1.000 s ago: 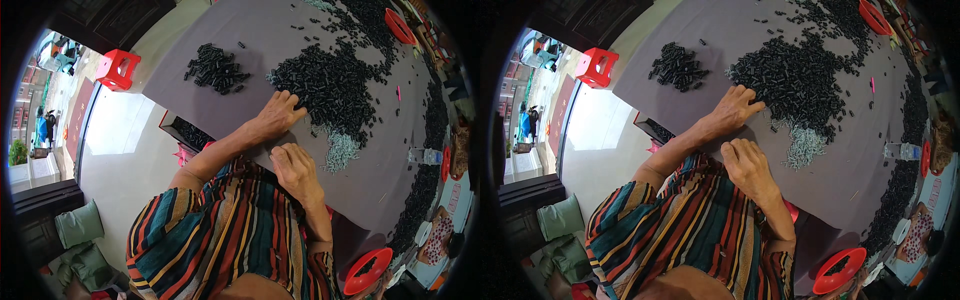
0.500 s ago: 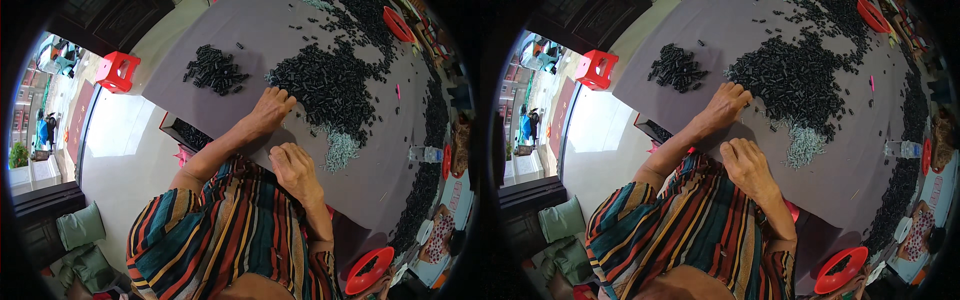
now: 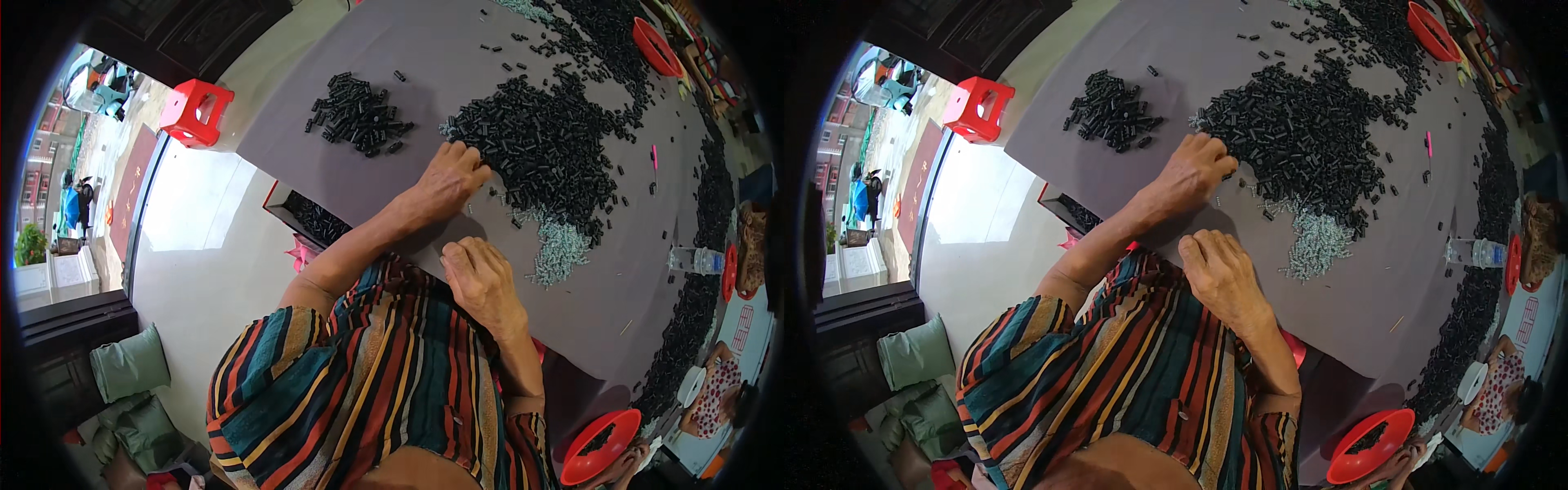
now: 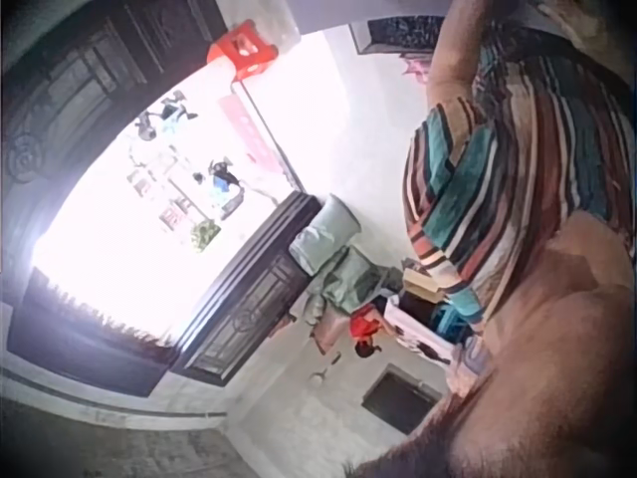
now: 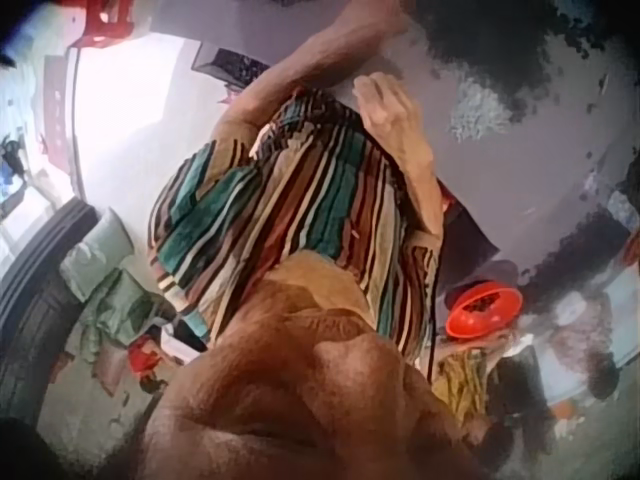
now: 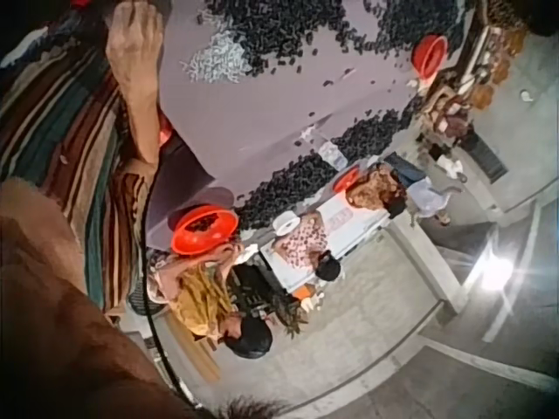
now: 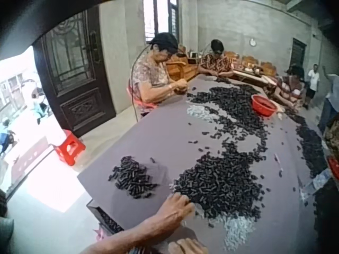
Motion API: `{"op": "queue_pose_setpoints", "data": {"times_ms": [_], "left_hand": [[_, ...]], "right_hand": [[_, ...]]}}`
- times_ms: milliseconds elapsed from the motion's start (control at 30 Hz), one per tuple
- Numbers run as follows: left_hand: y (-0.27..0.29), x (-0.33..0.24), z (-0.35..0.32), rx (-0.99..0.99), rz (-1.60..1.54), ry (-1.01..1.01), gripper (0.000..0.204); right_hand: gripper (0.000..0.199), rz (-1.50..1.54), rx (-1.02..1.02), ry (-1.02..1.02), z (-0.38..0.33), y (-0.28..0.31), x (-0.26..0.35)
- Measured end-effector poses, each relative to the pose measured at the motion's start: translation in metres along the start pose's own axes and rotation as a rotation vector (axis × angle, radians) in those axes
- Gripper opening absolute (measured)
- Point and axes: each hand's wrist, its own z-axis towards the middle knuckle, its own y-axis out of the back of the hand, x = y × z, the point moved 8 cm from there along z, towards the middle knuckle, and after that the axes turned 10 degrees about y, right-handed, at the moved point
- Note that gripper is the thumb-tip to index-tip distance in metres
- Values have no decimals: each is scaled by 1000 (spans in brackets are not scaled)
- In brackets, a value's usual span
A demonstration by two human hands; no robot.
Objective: The person assembles small black components by hand, inserting a smaller silver-colored piece into each black cylinder. They pick the pieces from piles on a table and place the finished assemblies into a box.
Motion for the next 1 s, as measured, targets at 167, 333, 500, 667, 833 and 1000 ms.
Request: {"op": "queue_pose_setpoints", "data": {"times_ms": [167,333,500,667,833,1000], "left_hand": [[-11,1,-2,73,13,51,10],[-5,16,-2,131,-80,86,9],[6,19,1,25,-102,95,15],[-1,4,-1,48,24,24,13],[-11,1,-1,65,101,20,10],[-11,-8,-1,37,137,78,8]], "right_hand": [[19,-13,3,-6,-1,-1,-1],[20,1,-14,-7,-1,2,-2],[20,-5,-22,0,0,1,-1],[20,-10,-16,7,0,0,0],[18,-6,-19,17,1,0,0],[18,-1,-24,5,1,0,1]]}}
